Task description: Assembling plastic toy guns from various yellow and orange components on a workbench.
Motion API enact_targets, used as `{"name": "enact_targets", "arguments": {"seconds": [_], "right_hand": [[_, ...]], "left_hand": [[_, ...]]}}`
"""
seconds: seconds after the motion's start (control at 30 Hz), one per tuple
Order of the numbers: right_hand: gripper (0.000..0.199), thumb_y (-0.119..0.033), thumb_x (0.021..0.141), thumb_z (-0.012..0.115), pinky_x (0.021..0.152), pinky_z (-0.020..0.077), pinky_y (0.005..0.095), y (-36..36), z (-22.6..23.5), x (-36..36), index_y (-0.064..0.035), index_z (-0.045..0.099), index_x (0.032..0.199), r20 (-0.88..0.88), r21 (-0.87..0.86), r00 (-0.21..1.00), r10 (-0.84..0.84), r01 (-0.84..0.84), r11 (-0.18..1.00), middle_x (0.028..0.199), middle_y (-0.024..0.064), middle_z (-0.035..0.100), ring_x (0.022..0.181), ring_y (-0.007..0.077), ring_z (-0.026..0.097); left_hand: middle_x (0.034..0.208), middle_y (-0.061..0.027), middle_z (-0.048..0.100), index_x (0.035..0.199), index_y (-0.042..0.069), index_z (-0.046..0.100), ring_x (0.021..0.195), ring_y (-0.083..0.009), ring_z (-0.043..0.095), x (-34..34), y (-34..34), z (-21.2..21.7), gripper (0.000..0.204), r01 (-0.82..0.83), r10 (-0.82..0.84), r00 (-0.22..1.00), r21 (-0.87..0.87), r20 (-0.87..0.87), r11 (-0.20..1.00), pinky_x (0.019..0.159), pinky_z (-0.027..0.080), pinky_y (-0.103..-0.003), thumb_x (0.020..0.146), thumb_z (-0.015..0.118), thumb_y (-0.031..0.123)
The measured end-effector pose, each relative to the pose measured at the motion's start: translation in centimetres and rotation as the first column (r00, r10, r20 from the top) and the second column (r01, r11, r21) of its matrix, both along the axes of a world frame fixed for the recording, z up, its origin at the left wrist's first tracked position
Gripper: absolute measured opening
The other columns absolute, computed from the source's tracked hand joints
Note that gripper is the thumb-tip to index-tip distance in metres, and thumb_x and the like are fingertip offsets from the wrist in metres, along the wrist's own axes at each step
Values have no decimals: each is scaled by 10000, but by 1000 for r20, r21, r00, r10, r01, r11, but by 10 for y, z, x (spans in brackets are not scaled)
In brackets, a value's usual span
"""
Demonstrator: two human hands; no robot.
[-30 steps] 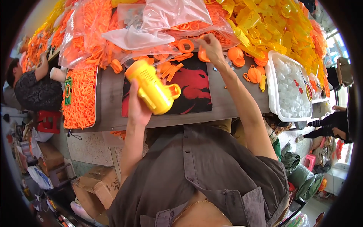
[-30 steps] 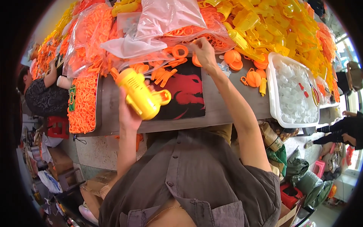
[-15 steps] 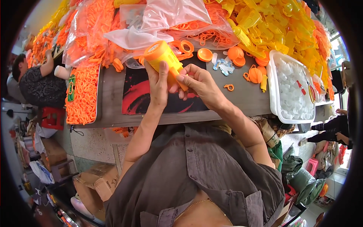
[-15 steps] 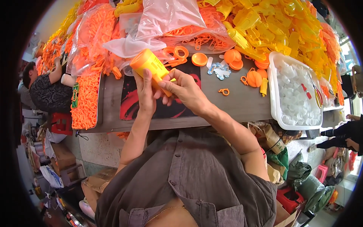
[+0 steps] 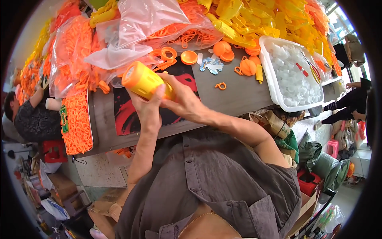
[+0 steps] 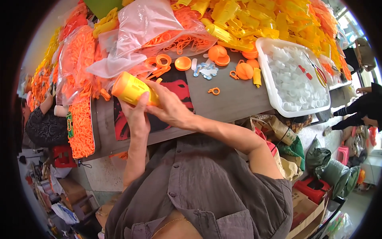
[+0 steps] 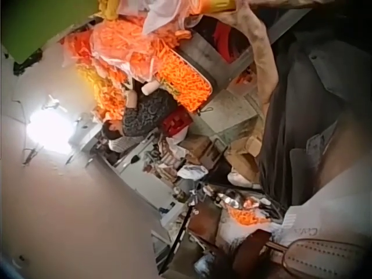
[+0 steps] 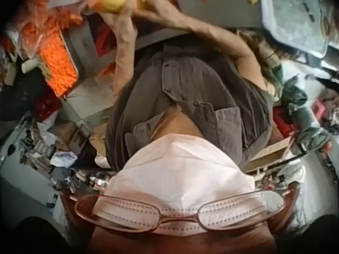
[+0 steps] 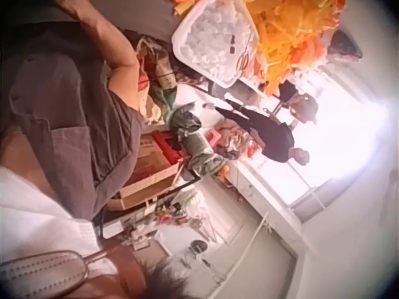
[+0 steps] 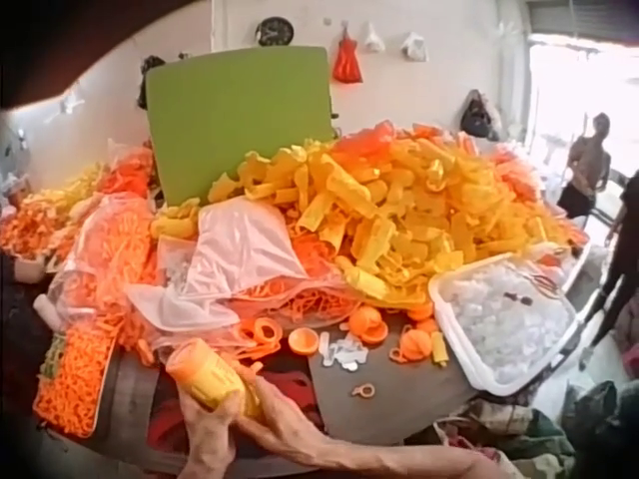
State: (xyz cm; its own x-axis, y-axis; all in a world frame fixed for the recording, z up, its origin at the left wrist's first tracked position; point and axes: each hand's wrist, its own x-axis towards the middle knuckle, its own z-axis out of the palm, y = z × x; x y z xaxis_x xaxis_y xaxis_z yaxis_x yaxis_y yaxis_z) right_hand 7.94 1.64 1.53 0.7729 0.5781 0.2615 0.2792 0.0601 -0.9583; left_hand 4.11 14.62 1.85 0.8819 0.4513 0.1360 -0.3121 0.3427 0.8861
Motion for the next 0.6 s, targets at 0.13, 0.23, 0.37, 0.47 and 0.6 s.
{"name": "enact_targets", "arguments": {"seconds": [0.13,0.23,0.37,0.47,0.6], "right_hand": [[670,-141,855,719,969,463,363,15,-11,7,-18,395,1428,156,9,988,21,-23,1000,1280,168,565,1168,267,574],[661,-181,827,759,934,485,361,6,11,16,10,454,1382,68,9,994,88,-89,996,1212,153,608,1114,227,598],[670,-256,790,799,814,519,339,-17,28,25,27,503,1320,-19,-275,999,39,-43,960,1046,135,663,955,200,649],[631,-296,812,771,800,516,327,-12,23,14,28,514,1289,123,-340,986,116,-68,938,1010,164,665,922,196,657],[325,-279,886,677,778,505,348,-54,15,56,-22,647,1082,87,-386,996,19,16,922,1056,158,667,909,257,662]], "left_hand": [[1267,-65,485,1421,106,305,1166,-197,516,-5,3,-1,731,-115,114,993,21,30,993,1004,450,-365,813,694,-10],[1352,-75,425,1467,130,255,1227,-216,480,-17,27,10,847,13,-12,1000,34,-26,999,1018,440,-369,797,771,77],[1460,-103,304,1501,166,260,1318,-282,406,-42,38,11,977,-142,221,975,826,22,546,1107,309,-491,716,842,172],[1357,-89,430,1407,178,468,1309,-268,398,-35,28,24,882,-84,44,993,923,108,-375,1142,195,-551,616,857,151],[1212,-64,529,1319,112,495,1163,-207,519,-38,48,7,744,56,40,997,973,-66,224,1061,374,-458,667,850,77]]}}
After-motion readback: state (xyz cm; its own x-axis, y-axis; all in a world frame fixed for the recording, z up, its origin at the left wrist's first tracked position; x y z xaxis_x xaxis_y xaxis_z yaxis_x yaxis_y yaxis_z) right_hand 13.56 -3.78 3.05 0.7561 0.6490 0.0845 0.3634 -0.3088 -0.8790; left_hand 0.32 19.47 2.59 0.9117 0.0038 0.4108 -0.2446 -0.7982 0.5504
